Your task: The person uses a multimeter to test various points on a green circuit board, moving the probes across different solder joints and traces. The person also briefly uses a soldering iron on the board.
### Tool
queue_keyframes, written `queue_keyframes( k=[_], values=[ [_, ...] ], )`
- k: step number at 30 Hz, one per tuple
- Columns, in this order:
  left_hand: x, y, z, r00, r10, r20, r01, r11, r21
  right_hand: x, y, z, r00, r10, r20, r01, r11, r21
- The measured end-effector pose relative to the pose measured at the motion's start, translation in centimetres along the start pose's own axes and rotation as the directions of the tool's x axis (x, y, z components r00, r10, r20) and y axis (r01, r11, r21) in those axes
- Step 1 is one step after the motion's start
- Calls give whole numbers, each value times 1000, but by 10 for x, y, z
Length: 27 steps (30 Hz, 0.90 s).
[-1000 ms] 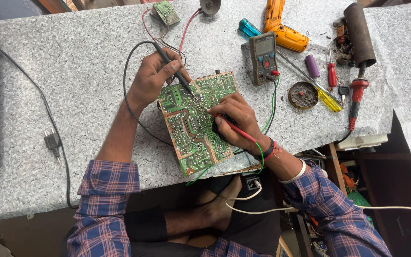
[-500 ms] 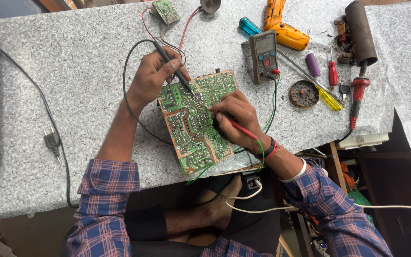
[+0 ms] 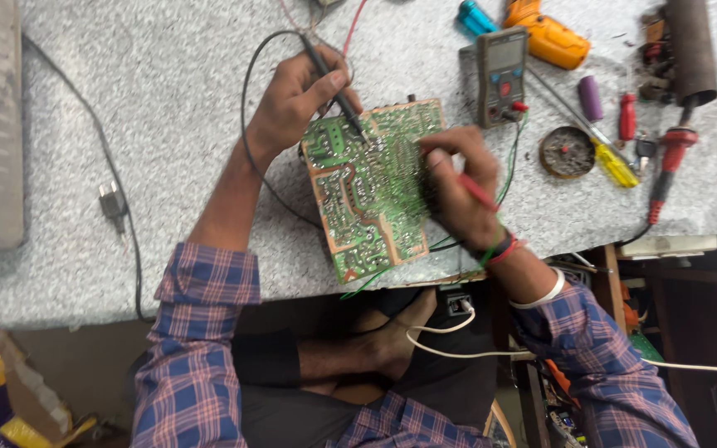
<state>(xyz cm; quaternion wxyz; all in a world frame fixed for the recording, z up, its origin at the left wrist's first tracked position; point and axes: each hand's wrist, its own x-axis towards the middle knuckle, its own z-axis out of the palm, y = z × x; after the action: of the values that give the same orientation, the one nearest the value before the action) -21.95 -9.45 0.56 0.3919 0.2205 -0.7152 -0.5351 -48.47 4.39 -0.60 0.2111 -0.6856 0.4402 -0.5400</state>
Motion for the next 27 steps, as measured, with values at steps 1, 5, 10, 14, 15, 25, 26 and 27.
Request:
queue_keyframes(
  k=[1,5,10,14,15,25,26,27],
  values=[
    [0,-1,0,1000,0,2,0,1000,-10,0,5,0,995,95,-31,-91,991,102],
    [2,-3,-1,1000,29,11,-29,999,24,4,25,-2,960,272,-60,-238,913,331],
    [2,-5,-1,1000,9,20,-8,1000,-16,6,34,-2,920,391,-41,-334,833,442],
    [1,-4,-1,1000,-24,-3,24,999,37,4,32,-3,875,484,0,-439,794,420],
    [1,-4,-1,1000,-3,6,3,1000,22,4,31,-3,845,535,15,-495,771,401],
    [1,2,3,999,22,23,-23,1000,9,-1,36,-2,938,346,27,-326,850,413],
    [1,2,3,999,24,26,-24,1000,-3,-2,37,-2,937,347,32,-328,849,414],
    [1,2,3,1000,11,18,-11,1000,16,-2,38,-2,938,345,37,-328,848,416]
  ],
)
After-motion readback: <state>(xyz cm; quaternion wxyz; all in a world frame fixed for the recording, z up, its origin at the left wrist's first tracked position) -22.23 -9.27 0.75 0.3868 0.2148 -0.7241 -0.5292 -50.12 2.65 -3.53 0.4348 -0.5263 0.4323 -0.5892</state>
